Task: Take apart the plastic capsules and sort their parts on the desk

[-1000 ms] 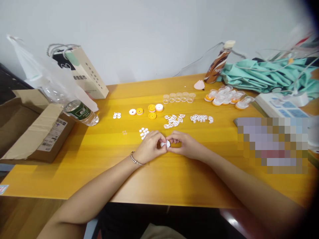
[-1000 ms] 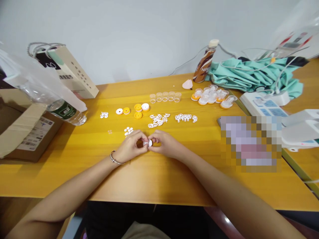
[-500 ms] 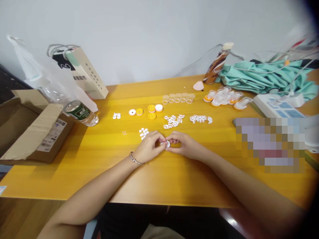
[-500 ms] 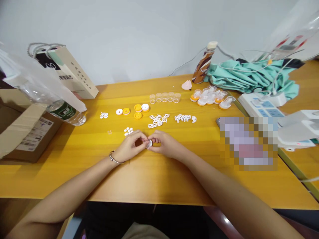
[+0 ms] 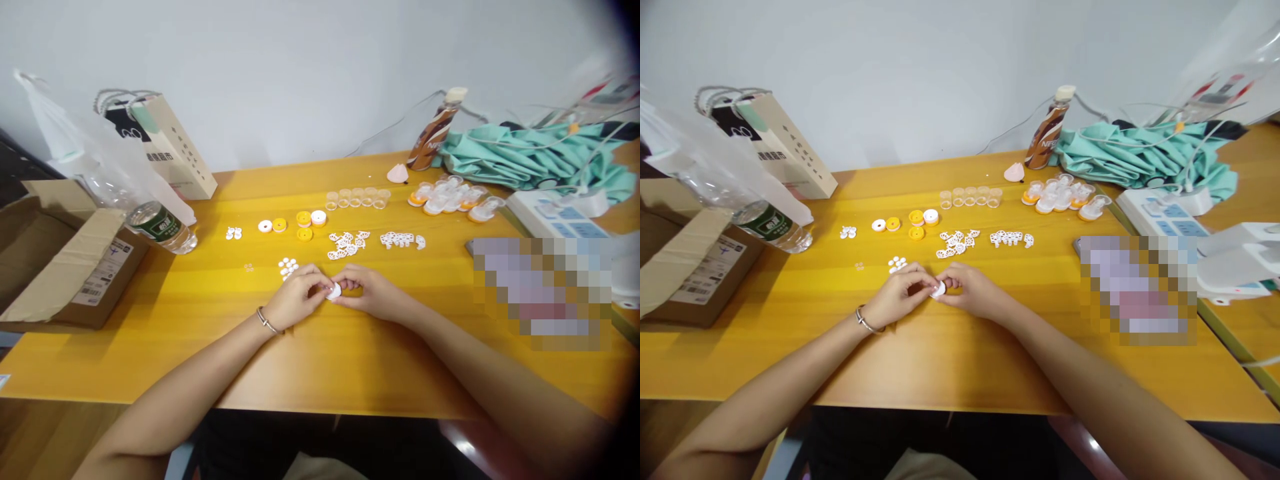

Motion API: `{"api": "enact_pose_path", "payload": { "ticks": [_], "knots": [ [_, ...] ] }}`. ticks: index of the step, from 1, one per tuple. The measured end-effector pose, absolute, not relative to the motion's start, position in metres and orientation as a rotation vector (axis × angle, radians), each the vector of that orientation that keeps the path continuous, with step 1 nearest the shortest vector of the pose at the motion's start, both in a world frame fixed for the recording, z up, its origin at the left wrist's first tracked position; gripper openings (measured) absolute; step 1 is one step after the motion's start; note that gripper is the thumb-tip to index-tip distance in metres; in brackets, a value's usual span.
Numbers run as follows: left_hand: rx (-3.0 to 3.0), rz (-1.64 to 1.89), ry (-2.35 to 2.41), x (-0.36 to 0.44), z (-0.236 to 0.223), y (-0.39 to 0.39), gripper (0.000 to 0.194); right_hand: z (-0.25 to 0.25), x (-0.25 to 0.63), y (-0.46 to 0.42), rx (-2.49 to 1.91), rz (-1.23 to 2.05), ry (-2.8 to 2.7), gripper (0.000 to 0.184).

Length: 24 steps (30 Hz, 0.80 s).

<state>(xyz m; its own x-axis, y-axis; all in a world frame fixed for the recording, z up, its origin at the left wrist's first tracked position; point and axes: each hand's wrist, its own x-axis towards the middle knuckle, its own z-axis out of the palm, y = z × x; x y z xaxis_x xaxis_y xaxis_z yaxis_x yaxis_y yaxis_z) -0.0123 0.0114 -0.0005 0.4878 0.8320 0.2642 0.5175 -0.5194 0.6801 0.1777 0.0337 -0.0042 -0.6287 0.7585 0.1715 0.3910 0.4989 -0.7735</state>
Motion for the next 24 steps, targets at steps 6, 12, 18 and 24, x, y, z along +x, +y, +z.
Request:
{"api": "enact_pose_path", "payload": {
  "ticks": [6, 12, 18, 24],
  "knots": [
    [2.156, 0.806, 1.130, -0.0113, -0.0011, 0.0121, 0.011, -0.0070, 0.1792, 0.0345, -0.934, 0.979, -2.255, 0.013],
    [2.155, 0.811, 1.175, -0.0093, -0.0015, 0.0107, 0.009, -0.0053, 0.1785, 0.0335, -0.928, 0.961, -2.257, 0.012],
    [2.291, 0.795, 1.166, -0.0105, 0.0021, 0.0093, 0.009, -0.0050, 0.1782, 0.0330, -0.919, 0.972, -2.247, 0.011],
    [2.684, 0.617, 1.198, -0.0150, 0.0082, 0.0096, 0.015, -0.0053, 0.1775, 0.0334, -0.941, 0.959, -2.242, 0.012]
  ]
}}
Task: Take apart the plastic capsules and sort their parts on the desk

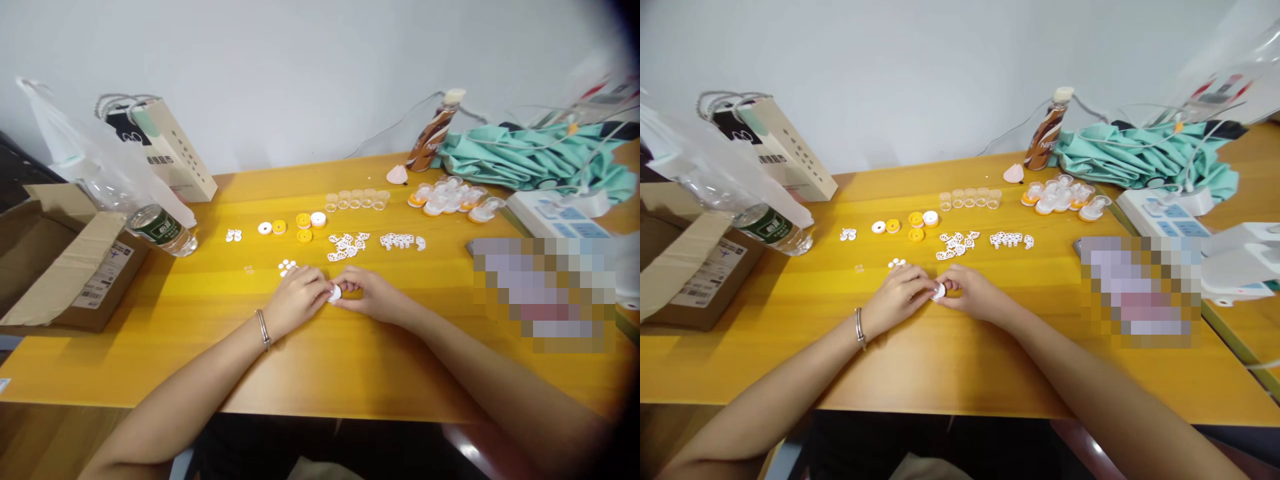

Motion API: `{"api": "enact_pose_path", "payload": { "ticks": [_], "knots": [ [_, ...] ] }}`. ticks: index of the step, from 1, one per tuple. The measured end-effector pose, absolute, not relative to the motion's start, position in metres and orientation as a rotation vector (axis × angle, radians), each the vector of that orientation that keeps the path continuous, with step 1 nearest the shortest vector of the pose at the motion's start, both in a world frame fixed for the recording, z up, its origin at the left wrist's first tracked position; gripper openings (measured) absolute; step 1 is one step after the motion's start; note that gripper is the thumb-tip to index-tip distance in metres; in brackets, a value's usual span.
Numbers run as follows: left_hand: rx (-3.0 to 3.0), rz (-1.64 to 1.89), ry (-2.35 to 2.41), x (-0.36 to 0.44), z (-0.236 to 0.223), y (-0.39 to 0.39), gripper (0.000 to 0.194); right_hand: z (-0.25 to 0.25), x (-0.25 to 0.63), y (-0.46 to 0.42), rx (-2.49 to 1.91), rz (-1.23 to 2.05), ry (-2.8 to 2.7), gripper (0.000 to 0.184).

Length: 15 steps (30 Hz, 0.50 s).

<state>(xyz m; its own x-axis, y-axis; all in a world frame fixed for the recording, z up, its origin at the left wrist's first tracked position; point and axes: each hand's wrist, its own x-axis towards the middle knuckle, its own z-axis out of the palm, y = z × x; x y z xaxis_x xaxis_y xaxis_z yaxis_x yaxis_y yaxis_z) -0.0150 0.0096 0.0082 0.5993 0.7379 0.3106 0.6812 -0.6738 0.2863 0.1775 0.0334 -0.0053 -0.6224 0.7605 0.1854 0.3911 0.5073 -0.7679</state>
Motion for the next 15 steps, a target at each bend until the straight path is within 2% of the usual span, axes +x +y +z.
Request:
{"api": "enact_pose_path", "payload": {
  "ticks": [5, 15],
  "knots": [
    [2.841, 0.577, 1.164, -0.0172, 0.0097, 0.0117, 0.022, -0.0069, 0.1779, 0.0338, -0.944, 0.969, -2.232, 0.013],
    [3.071, 0.511, 0.988, -0.0241, 0.0113, 0.0169, 0.020, -0.0069, 0.1777, 0.0335, -0.943, 0.955, -2.224, 0.013]
  ]
}}
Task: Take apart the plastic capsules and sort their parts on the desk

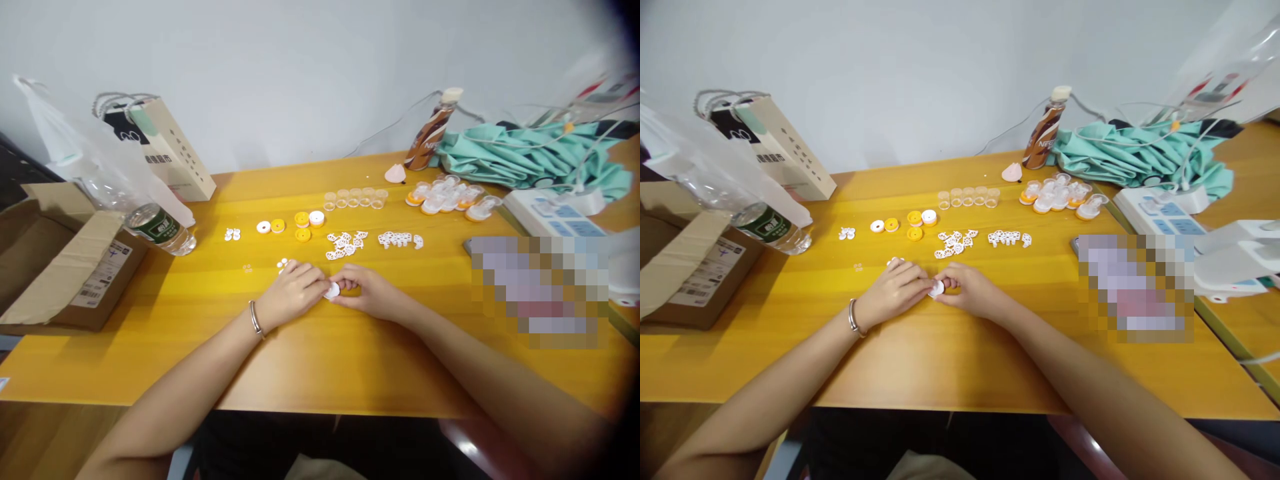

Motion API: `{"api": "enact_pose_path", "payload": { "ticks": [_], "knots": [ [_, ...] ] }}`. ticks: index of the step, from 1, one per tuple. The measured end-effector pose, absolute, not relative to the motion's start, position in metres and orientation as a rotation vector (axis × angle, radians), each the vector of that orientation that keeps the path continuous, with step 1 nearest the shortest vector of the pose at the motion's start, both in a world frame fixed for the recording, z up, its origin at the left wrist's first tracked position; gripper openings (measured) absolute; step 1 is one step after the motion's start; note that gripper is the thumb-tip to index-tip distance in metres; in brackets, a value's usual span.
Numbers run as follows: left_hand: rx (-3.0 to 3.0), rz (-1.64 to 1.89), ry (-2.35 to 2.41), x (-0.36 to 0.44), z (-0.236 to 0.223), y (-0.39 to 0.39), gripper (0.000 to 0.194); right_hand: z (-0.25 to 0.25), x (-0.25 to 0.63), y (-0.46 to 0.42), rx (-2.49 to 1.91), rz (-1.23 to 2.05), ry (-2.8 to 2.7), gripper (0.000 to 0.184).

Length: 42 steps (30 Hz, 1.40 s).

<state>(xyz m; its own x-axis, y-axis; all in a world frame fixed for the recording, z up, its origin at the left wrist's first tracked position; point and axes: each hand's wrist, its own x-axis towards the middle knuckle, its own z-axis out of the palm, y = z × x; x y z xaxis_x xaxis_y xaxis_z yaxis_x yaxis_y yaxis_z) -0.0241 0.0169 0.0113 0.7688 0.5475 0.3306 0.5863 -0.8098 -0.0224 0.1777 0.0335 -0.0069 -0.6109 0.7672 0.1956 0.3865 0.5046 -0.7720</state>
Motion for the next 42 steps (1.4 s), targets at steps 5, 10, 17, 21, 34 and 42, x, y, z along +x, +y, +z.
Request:
{"api": "enact_pose_path", "payload": {
  "ticks": [5, 10, 17, 21, 34, 42],
  "knots": [
    [-2.715, -0.365, -0.688, -0.024, 0.013, 0.018, 0.021, -0.008, 0.178, 0.034, -0.911, 0.969, -2.220, 0.012],
    [-2.673, -0.392, -0.580, -0.023, 0.016, 0.018, 0.020, -0.008, 0.177, 0.034, -0.909, 0.966, -2.205, 0.012],
    [-2.738, -0.431, -0.650, -0.026, 0.008, 0.022, 0.019, -0.006, 0.177, 0.034, -0.932, 0.985, -2.197, 0.013],
    [-2.809, -0.524, -0.740, -0.027, 0.003, 0.026, 0.018, -0.008, 0.178, 0.034, -0.938, 0.975, -2.193, 0.013],
    [-2.866, -0.577, -0.812, -0.024, 0.003, 0.025, 0.018, -0.008, 0.177, 0.035, -0.926, 0.946, -2.207, 0.012],
    [-2.922, -0.712, -1.000, -0.024, 0.001, 0.027, 0.014, -0.006, 0.178, 0.033, -0.921, 0.980, -2.201, 0.013]
  ]
}}
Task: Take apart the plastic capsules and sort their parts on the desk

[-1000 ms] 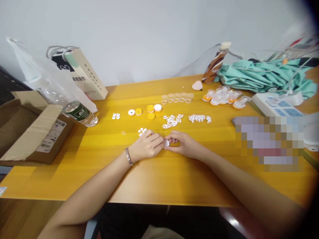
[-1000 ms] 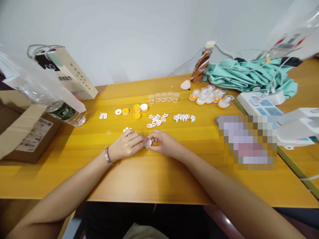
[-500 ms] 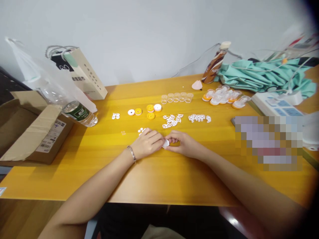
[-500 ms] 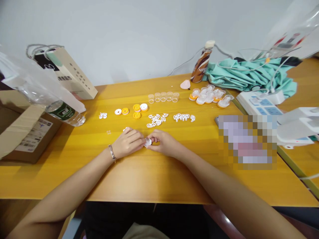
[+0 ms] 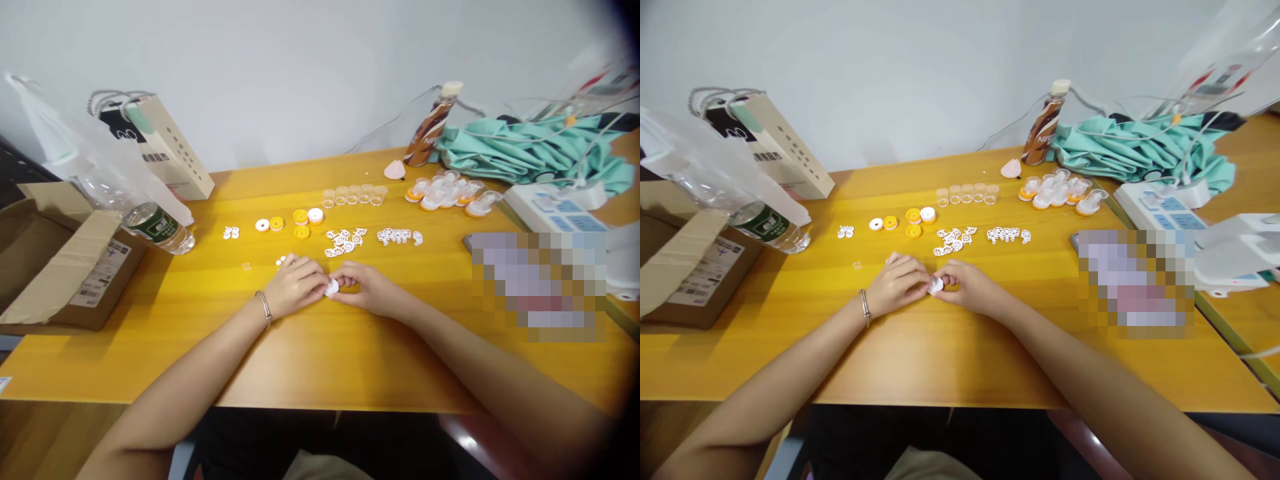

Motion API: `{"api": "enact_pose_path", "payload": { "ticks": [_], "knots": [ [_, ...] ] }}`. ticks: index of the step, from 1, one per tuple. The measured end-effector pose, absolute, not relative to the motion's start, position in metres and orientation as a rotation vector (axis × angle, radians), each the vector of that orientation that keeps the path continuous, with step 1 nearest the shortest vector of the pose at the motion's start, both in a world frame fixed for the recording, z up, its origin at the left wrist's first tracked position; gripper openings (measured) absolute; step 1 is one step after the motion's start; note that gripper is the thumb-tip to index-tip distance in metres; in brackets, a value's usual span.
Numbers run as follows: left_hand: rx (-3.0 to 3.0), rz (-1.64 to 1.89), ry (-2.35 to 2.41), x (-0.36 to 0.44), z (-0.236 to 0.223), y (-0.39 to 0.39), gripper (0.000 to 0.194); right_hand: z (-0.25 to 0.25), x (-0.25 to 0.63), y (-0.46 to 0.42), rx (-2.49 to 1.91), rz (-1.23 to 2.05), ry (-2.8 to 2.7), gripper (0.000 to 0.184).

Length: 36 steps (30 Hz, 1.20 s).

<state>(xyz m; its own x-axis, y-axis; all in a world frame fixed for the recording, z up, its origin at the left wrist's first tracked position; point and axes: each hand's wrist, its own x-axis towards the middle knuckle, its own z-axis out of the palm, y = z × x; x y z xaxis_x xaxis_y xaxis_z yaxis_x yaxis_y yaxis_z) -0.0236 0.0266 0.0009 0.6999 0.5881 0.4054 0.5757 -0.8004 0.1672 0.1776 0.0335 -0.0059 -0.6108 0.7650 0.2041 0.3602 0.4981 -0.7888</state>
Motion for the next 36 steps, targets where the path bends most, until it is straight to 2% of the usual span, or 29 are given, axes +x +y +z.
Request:
{"api": "enact_pose_path", "payload": {
  "ticks": [9, 15, 21, 27, 30, 36],
  "knots": [
    [2.494, 0.807, 1.066, -0.022, 0.003, 0.029, 0.007, -0.005, 0.178, 0.033, -0.938, 0.975, -2.208, 0.015],
    [2.108, 0.965, 1.017, -0.021, 0.003, 0.028, 0.009, -0.004, 0.178, 0.033, -0.944, 0.974, -2.212, 0.012],
    [2.021, 0.955, 1.093, -0.025, 0.006, 0.027, 0.010, -0.003, 0.178, 0.033, -0.964, 0.999, -2.199, 0.017],
    [2.086, 0.585, 1.223, -0.073, 0.042, 0.036, 0.011, -0.004, 0.178, 0.032, -0.983, 1.028, -2.192, 0.021],
    [2.081, 0.402, 1.450, -0.111, 0.056, 0.043, 0.016, -0.004, 0.179, 0.032, -0.980, 1.035, -2.201, 0.020],
    [1.998, 0.020, 1.767, -0.161, 0.053, 0.054, 0.024, -0.003, 0.179, 0.032, -0.996, 1.031, -2.193, 0.021]
  ]
}}
